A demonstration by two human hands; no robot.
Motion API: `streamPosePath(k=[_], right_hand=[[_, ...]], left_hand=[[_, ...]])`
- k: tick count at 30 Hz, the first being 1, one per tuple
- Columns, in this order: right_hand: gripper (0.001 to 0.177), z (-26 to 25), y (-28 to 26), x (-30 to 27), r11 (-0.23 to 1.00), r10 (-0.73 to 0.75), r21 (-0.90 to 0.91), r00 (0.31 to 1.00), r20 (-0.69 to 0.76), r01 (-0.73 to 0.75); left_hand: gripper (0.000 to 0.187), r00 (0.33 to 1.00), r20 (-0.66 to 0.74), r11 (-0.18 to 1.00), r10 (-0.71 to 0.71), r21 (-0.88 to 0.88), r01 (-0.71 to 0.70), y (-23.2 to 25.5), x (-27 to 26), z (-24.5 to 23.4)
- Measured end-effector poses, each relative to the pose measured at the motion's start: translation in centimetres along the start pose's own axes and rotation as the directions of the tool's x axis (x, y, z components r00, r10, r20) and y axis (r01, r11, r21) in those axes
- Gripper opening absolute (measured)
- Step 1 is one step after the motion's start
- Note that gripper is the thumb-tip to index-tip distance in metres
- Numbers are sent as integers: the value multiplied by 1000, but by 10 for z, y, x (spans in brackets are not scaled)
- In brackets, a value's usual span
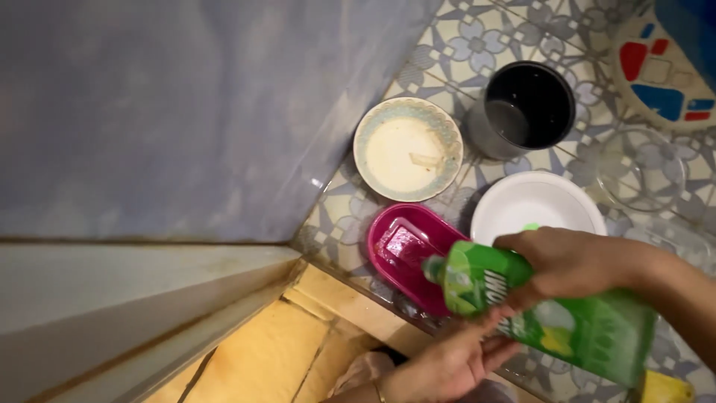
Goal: Washing dishes and plastic containers on the floor using a bucket of water, sponge, and dish soap.
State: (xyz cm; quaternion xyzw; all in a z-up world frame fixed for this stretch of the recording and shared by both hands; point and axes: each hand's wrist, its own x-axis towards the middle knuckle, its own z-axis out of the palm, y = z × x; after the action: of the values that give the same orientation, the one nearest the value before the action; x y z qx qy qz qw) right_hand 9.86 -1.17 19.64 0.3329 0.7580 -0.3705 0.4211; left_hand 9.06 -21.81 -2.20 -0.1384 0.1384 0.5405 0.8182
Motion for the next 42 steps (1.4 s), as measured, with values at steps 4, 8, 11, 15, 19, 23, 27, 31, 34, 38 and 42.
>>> streamPosePath(k=[4,8,11,15,19,23,27,31,34,38,42], right_hand=[[66,-4,-17,3,983,110,-143,994,-28,-113],[69,-4,-4,7,970,142,-206,989,30,-133],[68,-8,-21,1,961,148,-236,989,9,-142],[65,-4,-19,0,970,171,-169,985,-25,-173],[69,4,-1,-2,991,105,-79,995,4,-104],[73,8,25,-5,997,60,43,996,-73,-57],[69,-24,39,-2,986,21,169,982,-190,12],[75,-70,39,21,986,36,165,965,-261,8],[72,-103,15,31,992,75,114,958,-277,-45],[70,-128,15,60,998,37,60,970,-241,-24],[68,-145,-4,71,1000,-4,-3,982,-186,3]], left_hand=[[37,988,146,996,-41,-74,52,-2,10,-16],[37,995,15,994,-103,26,103,-2,-6,37],[42,993,108,998,-56,-30,60,-7,16,2],[48,994,102,998,-28,-58,34,-4,3,7],[52,996,-33,996,-85,3,85,-3,-2,28],[55,996,78,988,43,146,-54,13,6,25],[57,986,101,955,136,253,-158,53,25,56],[62,959,118,927,257,250,-279,92,50,74],[64,947,91,903,307,288,-320,123,57,92],[67,941,82,907,328,251,-338,136,69,87],[77,947,25,926,320,203,-318,147,84,74]])
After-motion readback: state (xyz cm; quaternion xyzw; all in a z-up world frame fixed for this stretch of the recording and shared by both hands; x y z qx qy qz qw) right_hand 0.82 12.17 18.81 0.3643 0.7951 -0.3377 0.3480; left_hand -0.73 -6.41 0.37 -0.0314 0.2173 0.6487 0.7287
